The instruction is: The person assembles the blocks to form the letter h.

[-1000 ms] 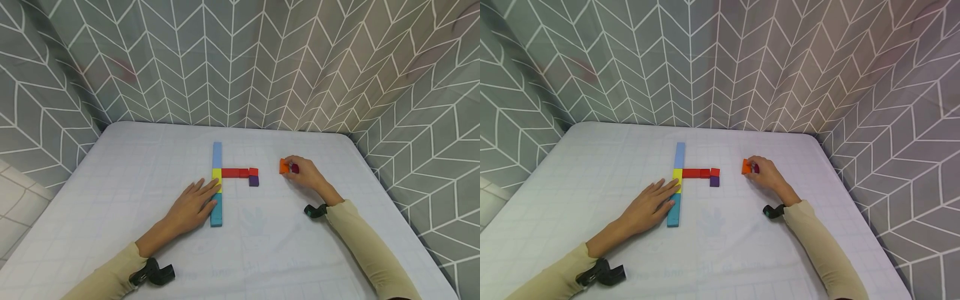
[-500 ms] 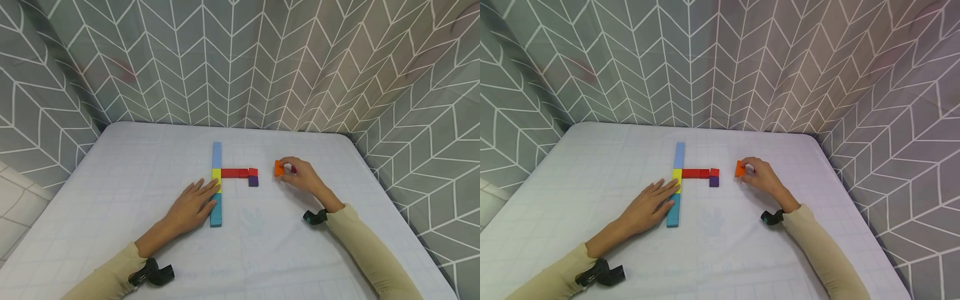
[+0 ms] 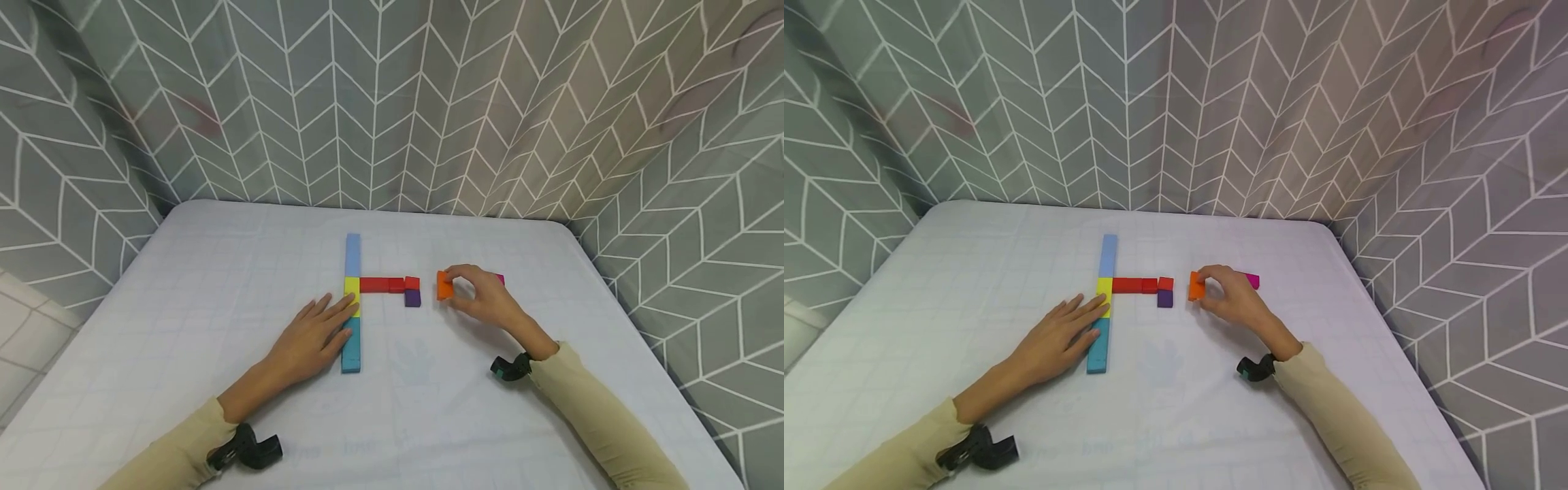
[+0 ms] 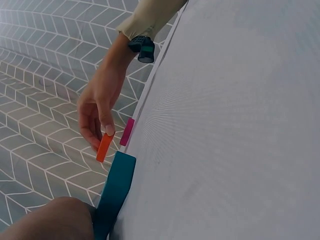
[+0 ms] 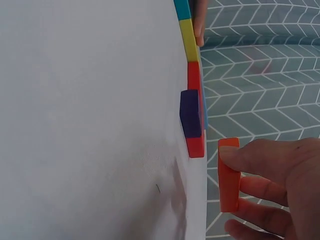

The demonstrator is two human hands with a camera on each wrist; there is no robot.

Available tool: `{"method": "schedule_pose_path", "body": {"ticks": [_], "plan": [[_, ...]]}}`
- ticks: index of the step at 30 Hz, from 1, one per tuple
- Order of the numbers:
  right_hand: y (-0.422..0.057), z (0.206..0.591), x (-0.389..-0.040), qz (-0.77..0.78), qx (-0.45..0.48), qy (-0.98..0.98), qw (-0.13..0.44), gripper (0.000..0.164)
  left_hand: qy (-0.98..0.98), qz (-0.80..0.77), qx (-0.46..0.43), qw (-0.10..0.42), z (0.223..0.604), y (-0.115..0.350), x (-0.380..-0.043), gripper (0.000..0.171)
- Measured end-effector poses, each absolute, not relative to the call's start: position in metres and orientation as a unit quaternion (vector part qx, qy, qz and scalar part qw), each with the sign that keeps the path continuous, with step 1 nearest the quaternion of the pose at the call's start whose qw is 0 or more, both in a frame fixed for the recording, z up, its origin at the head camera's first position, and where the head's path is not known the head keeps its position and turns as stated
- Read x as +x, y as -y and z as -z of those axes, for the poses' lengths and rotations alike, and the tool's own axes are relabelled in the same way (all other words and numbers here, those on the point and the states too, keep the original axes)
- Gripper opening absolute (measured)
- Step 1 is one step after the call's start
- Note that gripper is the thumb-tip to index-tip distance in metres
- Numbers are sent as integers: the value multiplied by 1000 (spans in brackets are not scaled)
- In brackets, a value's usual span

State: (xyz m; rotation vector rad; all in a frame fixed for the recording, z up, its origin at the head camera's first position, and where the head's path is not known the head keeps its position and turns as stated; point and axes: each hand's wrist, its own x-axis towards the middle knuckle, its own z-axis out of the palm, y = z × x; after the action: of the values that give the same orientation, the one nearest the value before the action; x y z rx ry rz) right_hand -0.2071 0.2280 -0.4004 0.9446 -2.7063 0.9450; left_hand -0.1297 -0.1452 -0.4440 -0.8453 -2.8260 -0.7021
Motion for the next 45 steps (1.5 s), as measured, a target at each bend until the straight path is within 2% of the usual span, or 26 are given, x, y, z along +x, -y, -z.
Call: {"method": "schedule_pose_path", "body": {"ticks": [18,45], "plan": [[-214,392,-193,-307,326,892,51,39,931,230,-278,50,442,145,-132,54],[-200,400,-182,-311,369,874,50,39,930,233,-281,41,444,147,-129,54]]}}
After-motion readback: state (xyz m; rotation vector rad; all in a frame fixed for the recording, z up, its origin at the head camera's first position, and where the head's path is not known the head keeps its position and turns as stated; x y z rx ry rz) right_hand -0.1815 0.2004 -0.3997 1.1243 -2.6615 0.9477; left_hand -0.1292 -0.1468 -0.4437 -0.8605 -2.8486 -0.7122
